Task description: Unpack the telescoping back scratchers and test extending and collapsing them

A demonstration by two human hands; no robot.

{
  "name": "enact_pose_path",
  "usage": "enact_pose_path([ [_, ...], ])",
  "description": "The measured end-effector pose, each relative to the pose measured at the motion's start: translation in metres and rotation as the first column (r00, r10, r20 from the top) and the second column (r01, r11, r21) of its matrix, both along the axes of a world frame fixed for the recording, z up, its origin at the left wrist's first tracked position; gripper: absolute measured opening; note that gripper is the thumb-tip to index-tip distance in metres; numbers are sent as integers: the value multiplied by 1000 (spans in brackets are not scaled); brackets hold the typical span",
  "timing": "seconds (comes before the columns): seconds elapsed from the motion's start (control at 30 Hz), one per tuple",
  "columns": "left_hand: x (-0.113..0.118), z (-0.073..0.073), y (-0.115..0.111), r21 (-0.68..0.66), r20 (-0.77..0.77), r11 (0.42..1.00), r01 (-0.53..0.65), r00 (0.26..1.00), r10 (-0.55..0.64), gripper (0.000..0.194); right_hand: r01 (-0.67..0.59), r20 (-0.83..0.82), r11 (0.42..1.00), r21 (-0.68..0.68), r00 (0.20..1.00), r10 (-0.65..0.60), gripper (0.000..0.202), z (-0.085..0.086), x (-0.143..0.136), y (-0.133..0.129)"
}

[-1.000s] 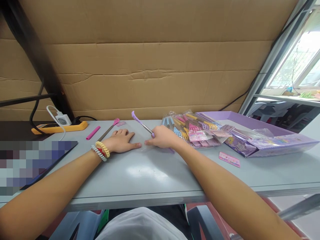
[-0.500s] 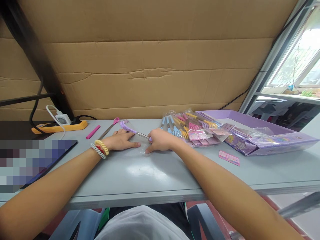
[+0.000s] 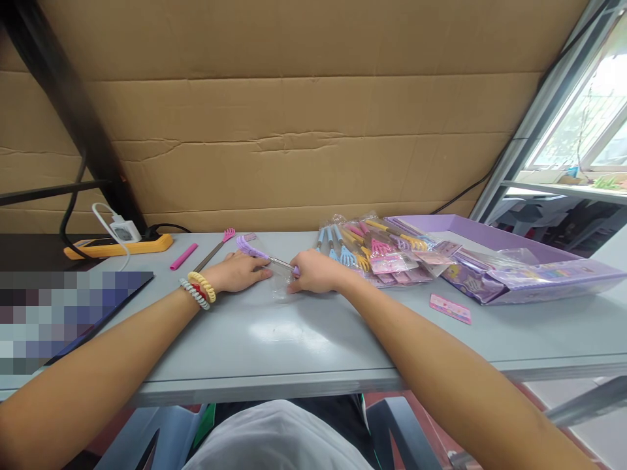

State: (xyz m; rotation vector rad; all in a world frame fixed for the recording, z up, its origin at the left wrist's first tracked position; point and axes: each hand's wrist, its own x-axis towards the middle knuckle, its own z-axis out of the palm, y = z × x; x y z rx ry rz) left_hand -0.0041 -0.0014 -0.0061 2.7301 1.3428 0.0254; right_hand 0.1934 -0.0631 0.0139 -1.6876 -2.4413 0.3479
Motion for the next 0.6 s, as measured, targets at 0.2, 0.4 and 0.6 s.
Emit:
enact_pose_path([
  [0.2, -3, -1, 4, 46, 64, 998, 40, 997, -43, 55, 33, -120, 997, 67, 992, -25, 18, 0, -2, -1],
  [0.4, 0, 1, 1, 141, 241, 989, -40, 971, 5, 51, 160, -354, 971, 176, 931, -89, 12, -1, -3, -1],
  [0.6, 0, 16, -5, 205, 576, 934, -294, 807, 128, 51, 285, -590, 874, 393, 807, 2, 25, -5, 0, 3],
])
